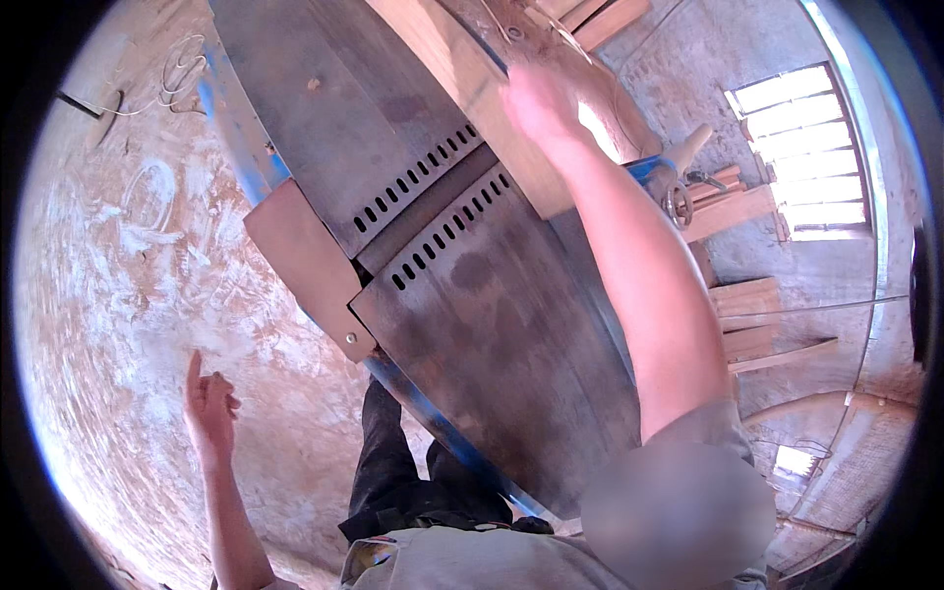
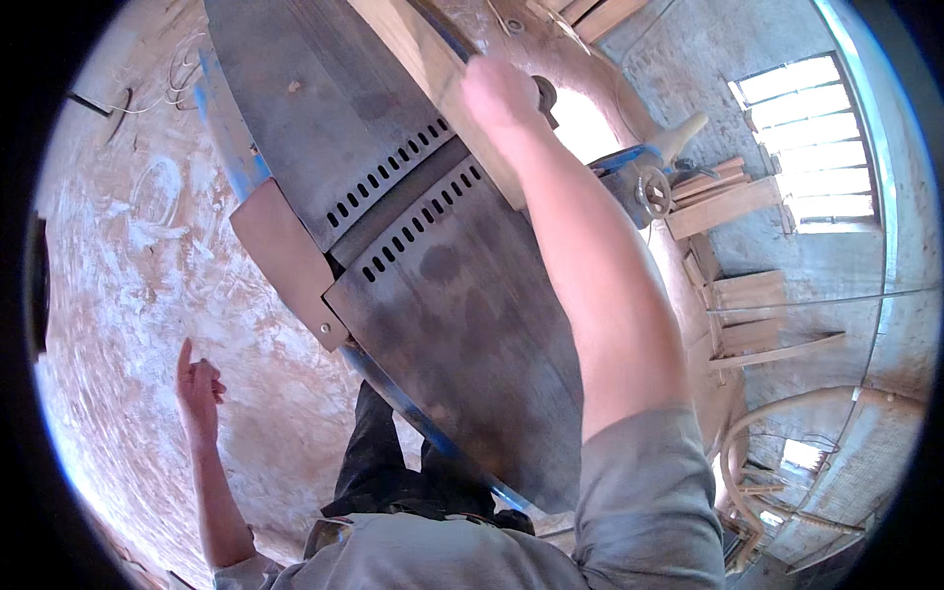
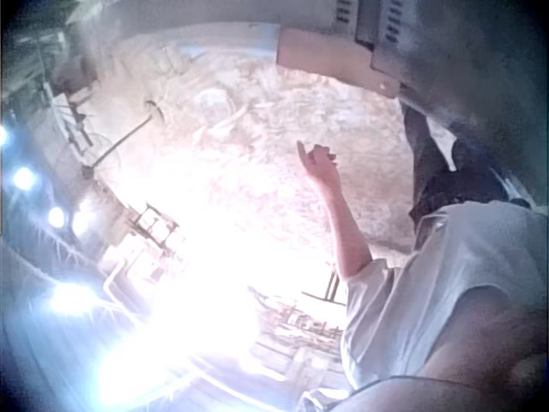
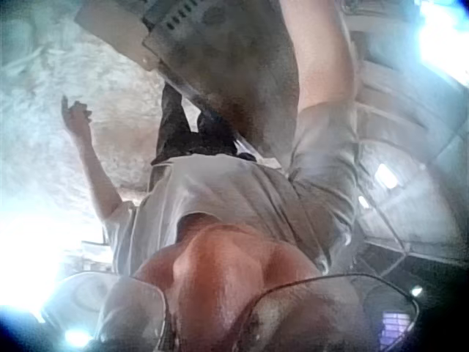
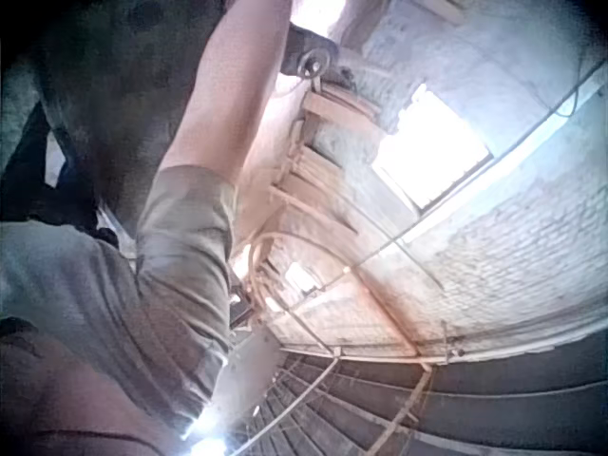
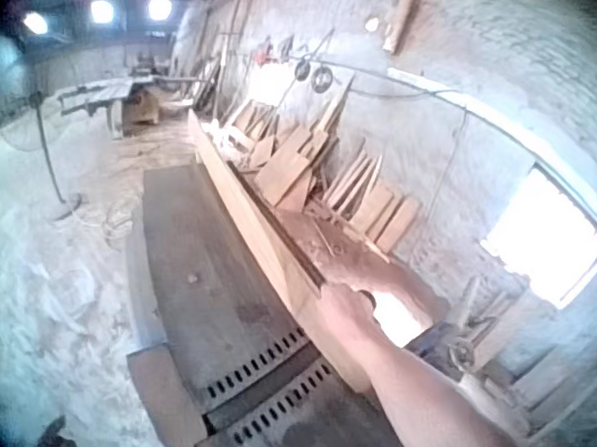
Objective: The person uses a jointer machine to smooth the edges of wooden boards, then uses a tape measure to check the length of boards on a table, and finally processes more boards through the jointer.
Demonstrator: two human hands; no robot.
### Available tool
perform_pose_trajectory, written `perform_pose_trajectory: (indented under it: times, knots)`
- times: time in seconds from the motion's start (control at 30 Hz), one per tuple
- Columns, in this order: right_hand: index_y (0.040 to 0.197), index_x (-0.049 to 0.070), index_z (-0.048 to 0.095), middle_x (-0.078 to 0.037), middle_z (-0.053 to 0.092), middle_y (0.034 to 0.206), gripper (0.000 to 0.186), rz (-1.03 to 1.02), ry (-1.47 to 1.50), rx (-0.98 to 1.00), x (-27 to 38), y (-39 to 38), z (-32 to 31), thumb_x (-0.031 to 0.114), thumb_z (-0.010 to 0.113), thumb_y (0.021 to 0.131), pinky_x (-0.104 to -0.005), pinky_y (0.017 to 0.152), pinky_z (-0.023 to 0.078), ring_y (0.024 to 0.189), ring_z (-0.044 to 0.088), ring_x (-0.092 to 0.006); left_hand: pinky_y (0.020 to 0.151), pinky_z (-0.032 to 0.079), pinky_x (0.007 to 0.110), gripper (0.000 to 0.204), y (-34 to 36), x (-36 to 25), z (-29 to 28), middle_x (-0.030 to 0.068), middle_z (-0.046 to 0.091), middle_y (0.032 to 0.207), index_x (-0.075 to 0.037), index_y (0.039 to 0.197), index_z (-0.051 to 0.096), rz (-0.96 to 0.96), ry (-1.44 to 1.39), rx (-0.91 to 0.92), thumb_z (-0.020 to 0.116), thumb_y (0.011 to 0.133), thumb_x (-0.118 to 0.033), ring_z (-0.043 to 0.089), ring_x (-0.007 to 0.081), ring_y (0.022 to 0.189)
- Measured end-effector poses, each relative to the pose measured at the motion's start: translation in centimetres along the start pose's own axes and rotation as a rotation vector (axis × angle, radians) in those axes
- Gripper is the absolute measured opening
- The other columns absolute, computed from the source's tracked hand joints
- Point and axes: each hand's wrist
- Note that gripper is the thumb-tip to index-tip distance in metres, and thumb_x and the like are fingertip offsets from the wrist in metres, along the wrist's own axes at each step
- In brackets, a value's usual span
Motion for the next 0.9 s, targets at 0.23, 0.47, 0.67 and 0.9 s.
perform_pose_trajectory:
  times: [0.23,0.47,0.67,0.9]
  knots:
    - [0.094,0.002,0.058,-0.022,0.062,0.097,0.018,-0.005,-0.018,-0.042,-10.5,-21.2,0.1,0.02,0.059,0.09,-0.051,0.078,0.05,0.091,0.063,-0.0414,0.065,0.048,0.026,0.053,-8.2,-3.4,10.9,0.0036,0.057,0.085,-0.001,0.145,0.037,0.174,0.024,0.286,0.053,0.095,-0.01,0.054,0.0107,0.073]
    - [0.092,0.006,0.059,-0.014,0.059,0.097,0.01,0.317,-0.119,0.146,-26.5,-55.8,-0.9,0.014,0.055,0.088,-0.0485,0.078,0.049,0.093,0.06,-0.036,0.063,0.048,0.034,0.043,-16.1,-9.7,29.7,0.0102,0.062,0.083,0.004,0.117,0.054,0.506,0.163,0.504,0.06,0.09,-0.029,0.059,0.0165,0.068]
    - [0.097,0.004,0.061,-0.016,0.062,0.095,0.019,0.614,-0.226,0.158,-42.1,-88.7,-0.1,0.011,0.067,0.08,-0.0503,0.081,0.046,0.094,0.058,-0.0391,0.083,0.05,0.043,0.06,-23.5,-12.5,44.7,0.0208,0.06,0.1,0.004,0.109,0.051,0.4,0.15,0.444,0.062,0.084,-0.05,0.062,0.0347,0.094]
    - [0.103,0.007,0.066,-0.016,0.065,0.098,0.026,0.749,-0.132,0.372,-46.4,-95.5,1.4,0.019,0.069,0.08,-0.0486,0.085,0.047,0.098,0.06,-0.0368,0.094,0.048,0.05,0.075,-39.8,-4.7,50.6,0.0328,0.054,0.117,0.011,0.123,0.032,0.368,0.362,0.526,0.06,0.087,-0.048,0.057,0.0478,0.109]
Point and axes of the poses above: each hand's wrist, its own y-axis towards the middle knuckle, its own z-axis out of the palm, x = y × z
